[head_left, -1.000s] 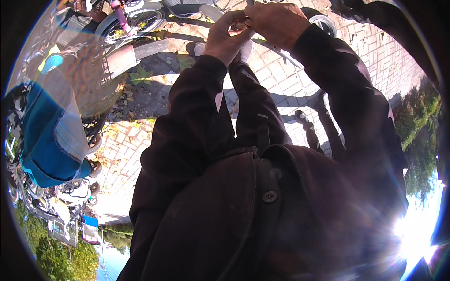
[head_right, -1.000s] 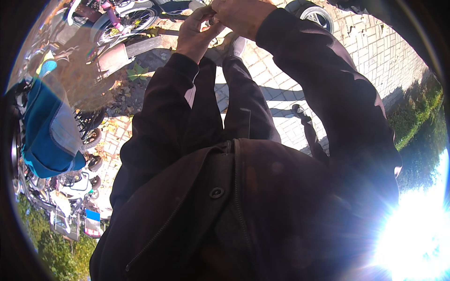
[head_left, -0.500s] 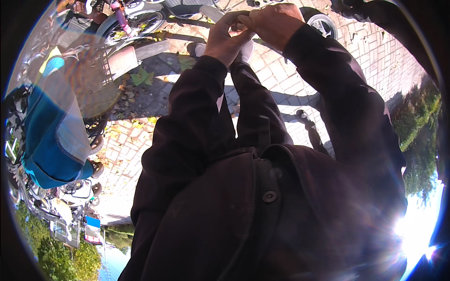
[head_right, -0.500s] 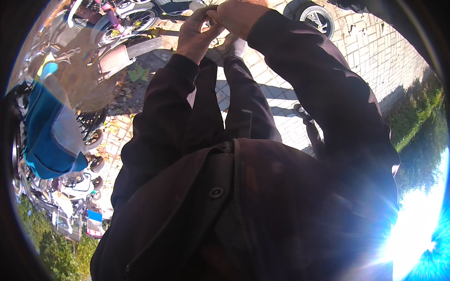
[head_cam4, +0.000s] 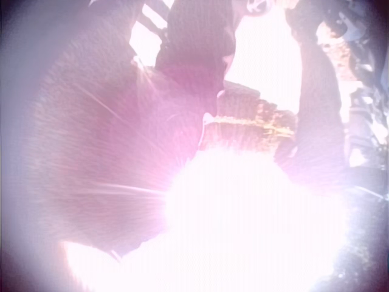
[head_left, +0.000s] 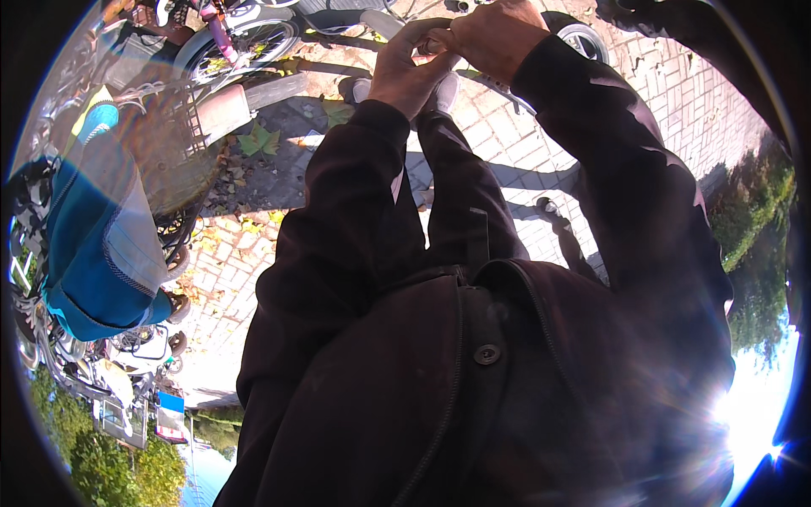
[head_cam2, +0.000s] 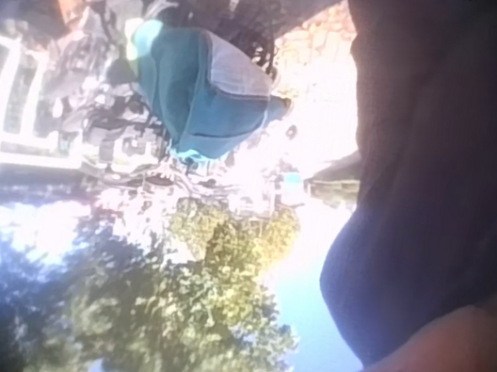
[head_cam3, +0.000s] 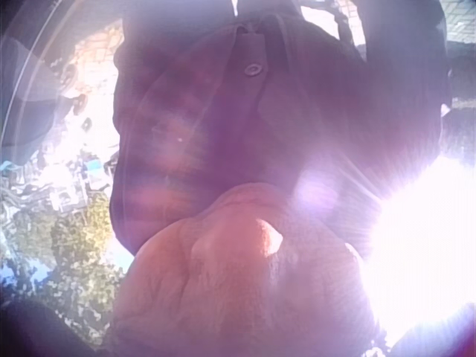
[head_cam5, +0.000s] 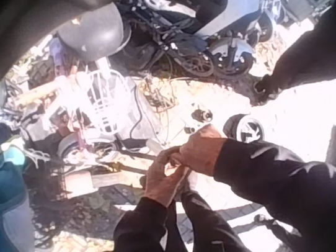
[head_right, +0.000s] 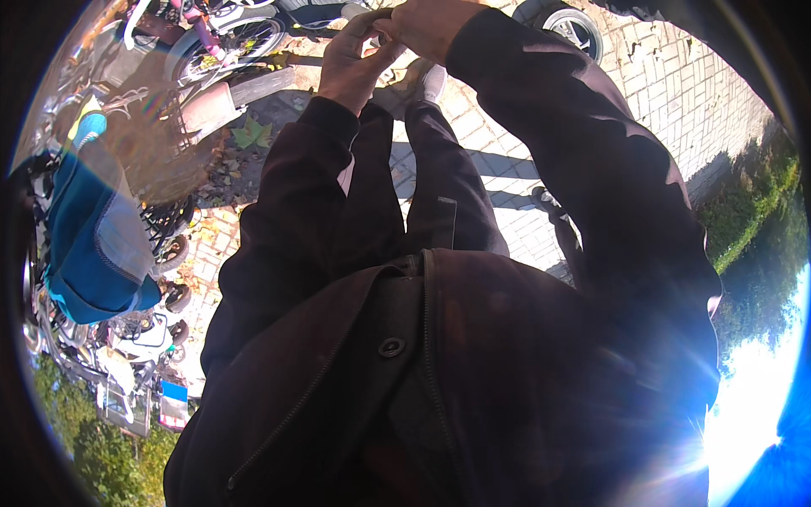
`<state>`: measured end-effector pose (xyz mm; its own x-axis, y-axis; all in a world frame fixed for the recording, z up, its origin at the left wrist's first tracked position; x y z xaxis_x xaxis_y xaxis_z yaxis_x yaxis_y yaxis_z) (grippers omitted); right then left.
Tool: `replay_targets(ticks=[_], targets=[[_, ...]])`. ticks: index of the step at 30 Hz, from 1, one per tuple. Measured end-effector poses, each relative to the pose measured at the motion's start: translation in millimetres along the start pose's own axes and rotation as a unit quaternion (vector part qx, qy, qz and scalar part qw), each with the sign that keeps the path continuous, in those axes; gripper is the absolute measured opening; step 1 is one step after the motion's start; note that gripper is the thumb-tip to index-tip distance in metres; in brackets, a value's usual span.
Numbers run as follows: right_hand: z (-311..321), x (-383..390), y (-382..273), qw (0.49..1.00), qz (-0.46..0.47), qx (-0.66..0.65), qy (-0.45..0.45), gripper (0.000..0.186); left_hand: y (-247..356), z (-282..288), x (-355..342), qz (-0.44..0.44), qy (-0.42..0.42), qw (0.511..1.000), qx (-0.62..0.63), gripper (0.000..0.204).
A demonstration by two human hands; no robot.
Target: The person disassembles a bicycle fork stanchion, removes a seal, and reassembles the components. They briefly retrieve a phone from their jacket pocket and return it before continuing to manipulate the fork parts.
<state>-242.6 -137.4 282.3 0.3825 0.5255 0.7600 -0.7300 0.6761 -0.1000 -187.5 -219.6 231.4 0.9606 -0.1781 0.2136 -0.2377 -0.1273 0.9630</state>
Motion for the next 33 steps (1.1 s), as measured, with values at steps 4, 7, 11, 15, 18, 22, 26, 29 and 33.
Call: replay_targets(ticks=[4,7,11,15,18,22,26,29,33], targets=[[16.8,3.7,-4.7,0.986,0.047,-0.086,0.133,0.032,2.4,-0.7,-0.6,0.001,-0.005,1.0,0.027,0.038],[20.2,9.9,-1.6,0.962,0.073,-0.12,0.235,0.033,1.1,-0.8,-0.6,0.003,-0.001,1.0,0.018,0.036],[0.1,0.7,-0.4,0.987,0.075,-0.059,0.132,0.03,-1.8,-0.7,-0.5,0.003,-0.002,0.999,0.032,0.035],[5.9,8.3,4.7,0.993,0.024,-0.025,0.115,0.025,2.7,-2.6,-3.4,0.001,-0.016,1.0,-0.001,0.035],[18.8,23.3,14.5,0.981,0.018,-0.044,0.189,0.026,6.7,-5.6,-4.1,0.023,-0.026,0.999,-0.002,0.035],[-19.9,37.1,69.0,0.969,-0.093,-0.174,0.15,0.044,11.8,-2.6,-0.9,0.043,0.022,0.999,-0.019,0.028],[-94.1,60.6,96.8,0.92,-0.159,-0.289,0.21,0.038,19.9,-2.7,-8.5,0.007,0.053,0.998,-0.045,0.024],[-189.3,63.4,96.5,0.888,-0.164,-0.398,0.161,0.039,28.9,-8.1,-15.4,-0.012,0.004,0.999,-0.032,0.019],[-357.4,56.0,88.0,0.768,-0.258,-0.585,0.033,0.039,42.5,-10.7,-14.5,0.017,-0.063,0.989,-0.13,0.022]])
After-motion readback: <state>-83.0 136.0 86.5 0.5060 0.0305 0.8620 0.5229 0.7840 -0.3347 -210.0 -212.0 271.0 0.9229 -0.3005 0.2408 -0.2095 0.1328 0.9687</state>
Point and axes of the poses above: each hand's wrist, its own x-axis away from the middle knuckle, its own z-axis out of the back of the hand, y = z × x, the point moved 9 cm from there along -x, towards the middle knuckle, and after that the axes turned 7 degrees about -y, right-handed, at the moved point
